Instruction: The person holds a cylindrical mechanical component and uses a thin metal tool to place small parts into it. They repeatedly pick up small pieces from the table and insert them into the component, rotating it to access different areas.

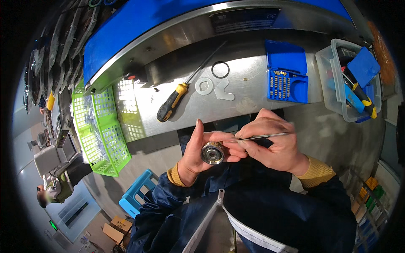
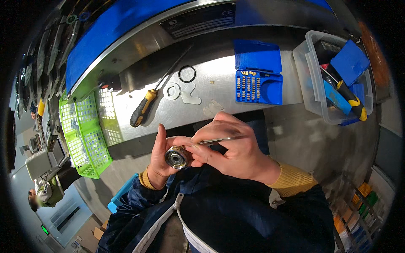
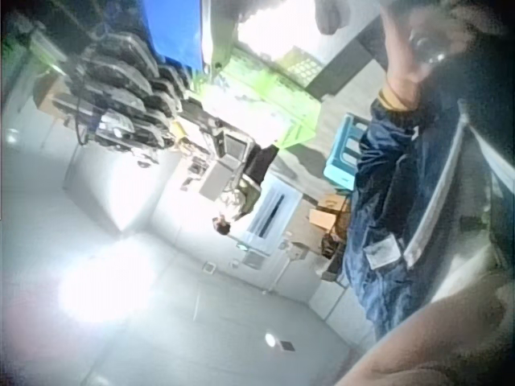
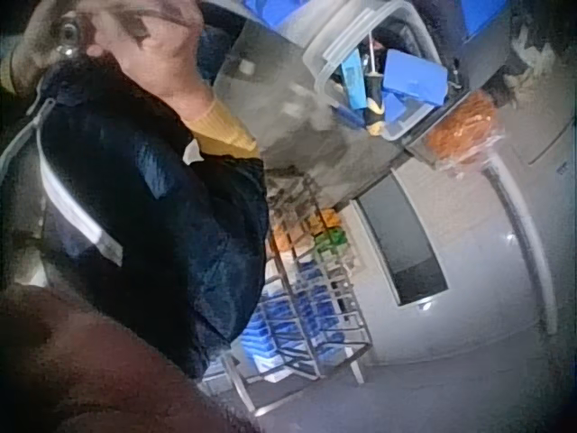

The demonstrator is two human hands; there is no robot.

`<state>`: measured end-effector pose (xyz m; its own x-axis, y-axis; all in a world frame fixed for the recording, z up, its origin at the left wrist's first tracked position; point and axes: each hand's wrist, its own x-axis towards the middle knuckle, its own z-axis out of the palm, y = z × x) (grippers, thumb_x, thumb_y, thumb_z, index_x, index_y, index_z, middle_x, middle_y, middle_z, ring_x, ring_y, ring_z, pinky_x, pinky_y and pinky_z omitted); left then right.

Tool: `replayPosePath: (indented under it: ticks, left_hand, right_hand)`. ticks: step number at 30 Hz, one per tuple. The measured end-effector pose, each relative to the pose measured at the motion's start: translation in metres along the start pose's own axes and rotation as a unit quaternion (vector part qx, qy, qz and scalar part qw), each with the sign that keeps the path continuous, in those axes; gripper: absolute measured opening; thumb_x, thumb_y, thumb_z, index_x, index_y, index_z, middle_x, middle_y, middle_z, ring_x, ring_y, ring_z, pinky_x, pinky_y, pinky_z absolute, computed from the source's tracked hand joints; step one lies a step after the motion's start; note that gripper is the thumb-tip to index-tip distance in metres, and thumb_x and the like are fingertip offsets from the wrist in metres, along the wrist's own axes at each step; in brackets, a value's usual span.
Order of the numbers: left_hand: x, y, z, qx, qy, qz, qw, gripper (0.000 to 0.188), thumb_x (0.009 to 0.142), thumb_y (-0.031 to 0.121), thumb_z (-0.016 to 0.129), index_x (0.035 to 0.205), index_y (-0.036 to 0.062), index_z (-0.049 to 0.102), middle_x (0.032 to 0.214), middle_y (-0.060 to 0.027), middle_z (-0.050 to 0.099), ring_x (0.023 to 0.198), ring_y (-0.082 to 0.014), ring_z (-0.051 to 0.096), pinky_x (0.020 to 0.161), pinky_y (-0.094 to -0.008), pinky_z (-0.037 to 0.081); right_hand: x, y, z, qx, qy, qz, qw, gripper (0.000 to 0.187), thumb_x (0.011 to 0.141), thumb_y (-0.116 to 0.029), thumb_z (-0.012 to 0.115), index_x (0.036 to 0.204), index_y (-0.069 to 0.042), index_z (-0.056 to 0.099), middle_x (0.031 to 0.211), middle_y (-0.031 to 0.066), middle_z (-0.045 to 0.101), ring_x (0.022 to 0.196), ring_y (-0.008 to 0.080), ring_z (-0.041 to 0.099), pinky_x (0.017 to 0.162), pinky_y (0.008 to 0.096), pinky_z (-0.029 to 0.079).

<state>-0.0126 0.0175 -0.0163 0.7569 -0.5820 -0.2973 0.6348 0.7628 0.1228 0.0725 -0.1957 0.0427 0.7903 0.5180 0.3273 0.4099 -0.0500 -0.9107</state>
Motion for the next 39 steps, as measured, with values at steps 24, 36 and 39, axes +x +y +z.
replayPosePath:
  ticks: [24,36,39]
  left_hand:
    - [-0.006,0.0,-0.003,-0.013,0.023,0.009,1.0,0.097,0.096,0.074,0.017,0.127,-0.0091,0.058,0.117,-0.032,0.064,0.11,-0.0463,0.064,0.092,-0.0477,0.057]
    - [-0.004,0.001,0.005,0.004,0.056,-0.037,0.998,0.1,0.096,0.075,0.017,0.126,-0.0126,0.056,0.117,-0.0328,0.063,0.11,-0.0427,0.066,0.093,-0.0448,0.057]
    - [-0.003,0.001,0.006,-0.001,0.047,-0.029,0.998,0.1,0.096,0.074,0.017,0.127,-0.0127,0.055,0.117,-0.0332,0.063,0.107,-0.0419,0.067,0.092,-0.0438,0.058]
  right_hand:
    - [0.032,0.011,-0.004,0.074,-0.162,0.06,0.982,0.018,0.076,0.005,0.076,0.091,-0.003,0.071,0.091,0.0076,0.073,0.083,0.0201,0.068,0.07,0.0295,0.053]
    - [0.033,0.011,0.004,0.055,-0.188,0.027,0.98,0.015,0.079,-0.004,0.078,0.092,-0.004,0.073,0.083,0.0054,0.068,0.076,0.017,0.064,0.064,0.0292,0.051]
    - [0.034,0.011,0.003,0.051,-0.199,0.027,0.978,0.015,0.079,-0.003,0.078,0.093,-0.004,0.073,0.084,0.0054,0.068,0.077,0.0176,0.064,0.065,0.0301,0.051]
